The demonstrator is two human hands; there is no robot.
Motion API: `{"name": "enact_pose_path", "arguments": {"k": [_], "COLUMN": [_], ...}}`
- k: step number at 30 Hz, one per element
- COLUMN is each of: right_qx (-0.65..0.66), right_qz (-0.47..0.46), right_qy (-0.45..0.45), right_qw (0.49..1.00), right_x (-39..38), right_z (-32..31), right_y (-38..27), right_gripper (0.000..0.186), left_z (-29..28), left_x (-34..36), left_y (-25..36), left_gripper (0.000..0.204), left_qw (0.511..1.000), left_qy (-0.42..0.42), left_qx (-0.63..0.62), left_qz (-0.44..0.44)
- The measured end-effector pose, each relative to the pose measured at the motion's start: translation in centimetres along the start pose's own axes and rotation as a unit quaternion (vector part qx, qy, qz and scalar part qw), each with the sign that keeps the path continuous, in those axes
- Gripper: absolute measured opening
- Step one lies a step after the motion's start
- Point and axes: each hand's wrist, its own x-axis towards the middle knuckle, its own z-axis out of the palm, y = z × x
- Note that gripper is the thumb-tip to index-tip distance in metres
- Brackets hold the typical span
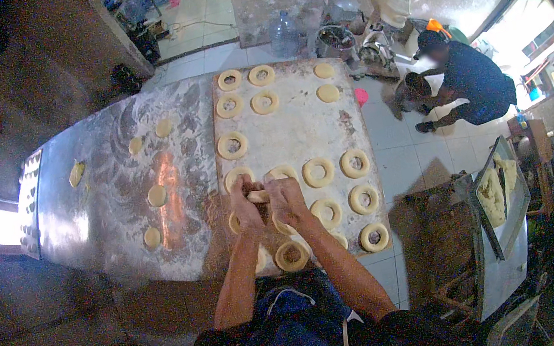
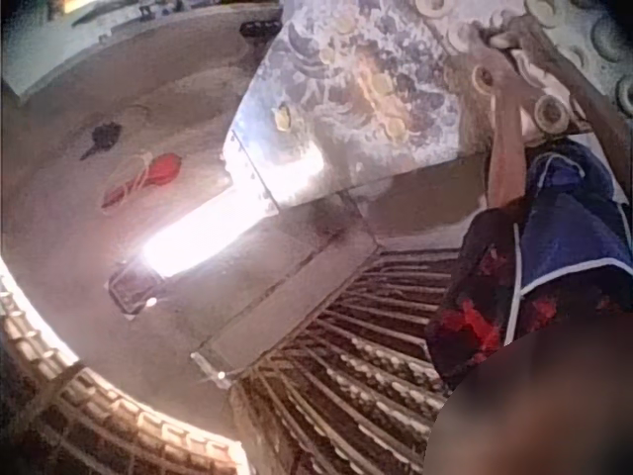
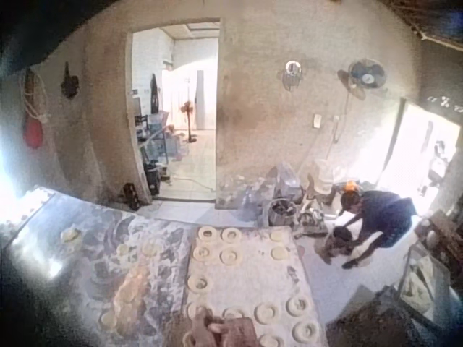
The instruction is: The person shapes small dough pieces into rings by hand and places them on a floured metal tray. A coworker is visible in the background working at another station. The person continues forming rings and arranging them in rows on the tray.
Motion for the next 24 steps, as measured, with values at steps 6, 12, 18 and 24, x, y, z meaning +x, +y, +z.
{"name": "enact_pose_path", "arguments": {"k": [6, 12, 18, 24], "right_qx": [0.136, 0.134, 0.092, 0.022], "right_qz": [-0.011, 0.048, 0.074, 0.031], "right_qy": [0.051, 0.057, 0.059, 0.019], "right_qw": [0.989, 0.988, 0.991, 0.999], "right_x": [0.2, 0.6, 1.2, 2.2], "right_z": [-0.8, -1.4, -1.4, -1.9], "right_y": [-1.4, -3.0, -2.3, -2.3], "right_gripper": [0.041, 0.051, 0.057, 0.059], "left_z": [0.4, 2.0, 2.8, 2.4], "left_x": [0.2, 1.0, 1.3, 3.2], "left_y": [-0.2, 0.5, 1.7, 0.3], "left_gripper": [0.036, 0.037, 0.038, 0.04], "left_qw": [0.942, 0.987, 0.991, 0.979], "left_qy": [-0.061, -0.041, -0.097, -0.091], "left_qx": [-0.316, -0.149, 0.095, 0.166], "left_qz": [-0.098, -0.039, -0.006, 0.078]}}
